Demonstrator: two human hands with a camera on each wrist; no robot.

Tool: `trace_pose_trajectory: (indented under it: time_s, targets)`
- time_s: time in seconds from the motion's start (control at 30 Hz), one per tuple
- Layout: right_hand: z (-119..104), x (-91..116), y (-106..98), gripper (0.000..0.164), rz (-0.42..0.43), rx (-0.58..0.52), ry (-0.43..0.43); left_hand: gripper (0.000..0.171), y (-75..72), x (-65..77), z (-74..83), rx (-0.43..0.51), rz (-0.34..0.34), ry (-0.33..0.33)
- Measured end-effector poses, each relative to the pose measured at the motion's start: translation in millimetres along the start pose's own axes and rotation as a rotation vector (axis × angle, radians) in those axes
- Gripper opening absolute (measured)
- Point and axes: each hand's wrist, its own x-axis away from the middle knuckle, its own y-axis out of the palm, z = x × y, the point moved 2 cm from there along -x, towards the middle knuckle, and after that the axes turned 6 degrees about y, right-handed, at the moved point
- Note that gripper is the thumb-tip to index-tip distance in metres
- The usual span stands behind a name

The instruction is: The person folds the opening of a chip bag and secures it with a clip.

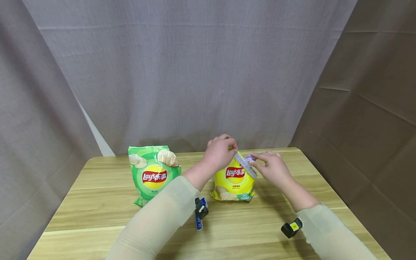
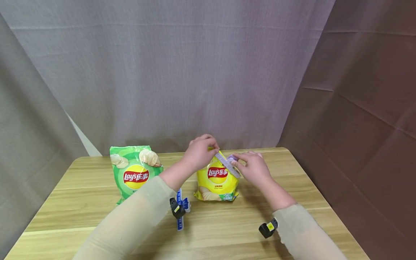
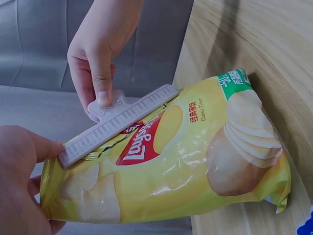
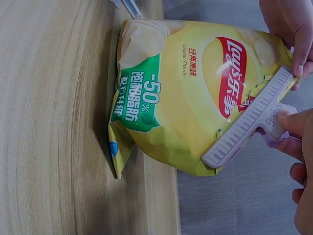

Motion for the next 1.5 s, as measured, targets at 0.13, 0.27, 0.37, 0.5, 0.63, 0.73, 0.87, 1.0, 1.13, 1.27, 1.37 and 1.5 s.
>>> trace_pose_trajectory:
  time_s: [0.13,0.27,0.37,0.5,0.63,0.73,0.87,1.0,1.13,1.27,1.37,1.5]
  targets:
    - [-0.7,0.1,-0.2,0.032,-0.005,0.0,0.008,0.008,0.2,0.2,0.0,0.001,0.008,0.003]
    - [-1.6,-0.4,0.1,0.032,-0.009,0.0,0.009,0.009,0.2,0.4,-0.1,0.0,0.017,0.002]
    - [-2.3,-0.3,0.1,0.033,-0.01,-0.001,0.008,0.009,0.4,0.8,-0.2,-0.002,0.022,0.0]
    - [-2.4,-0.1,0.2,0.033,-0.012,-0.005,0.012,0.009,0.1,1.2,-0.2,-0.004,0.028,0.002]
    - [-2.2,0.5,0.4,0.034,-0.021,-0.021,0.026,0.009,-0.3,0.9,-0.3,-0.009,0.028,0.007]
    - [-1.9,1.6,0.2,0.034,-0.032,-0.042,0.046,0.01,-0.1,0.5,-0.1,-0.012,0.022,0.007]
    - [-1.7,2.2,0.2,0.035,-0.045,-0.056,0.061,0.01,-0.2,0.4,0.8,-0.015,0.016,0.003]
    - [-1.3,1.8,0.8,0.035,-0.05,-0.062,0.06,0.009,-0.8,0.5,1.6,-0.023,0.014,-0.004]
    - [-0.1,0.9,1.5,0.035,-0.051,-0.069,0.057,0.009,-1.5,1.0,2.4,-0.029,0.011,-0.009]
    - [1.6,0.1,1.2,0.037,-0.06,-0.077,0.07,0.011,-0.8,1.3,3.0,-0.029,0.006,-0.016]
    - [3.1,-0.6,0.5,0.038,-0.069,-0.084,0.08,0.012,1.1,1.0,2.5,-0.027,0.008,-0.02]
    - [4.9,-2.4,0.6,0.039,-0.07,-0.091,0.067,0.014,3.0,0.4,1.8,-0.034,0.015,-0.018]
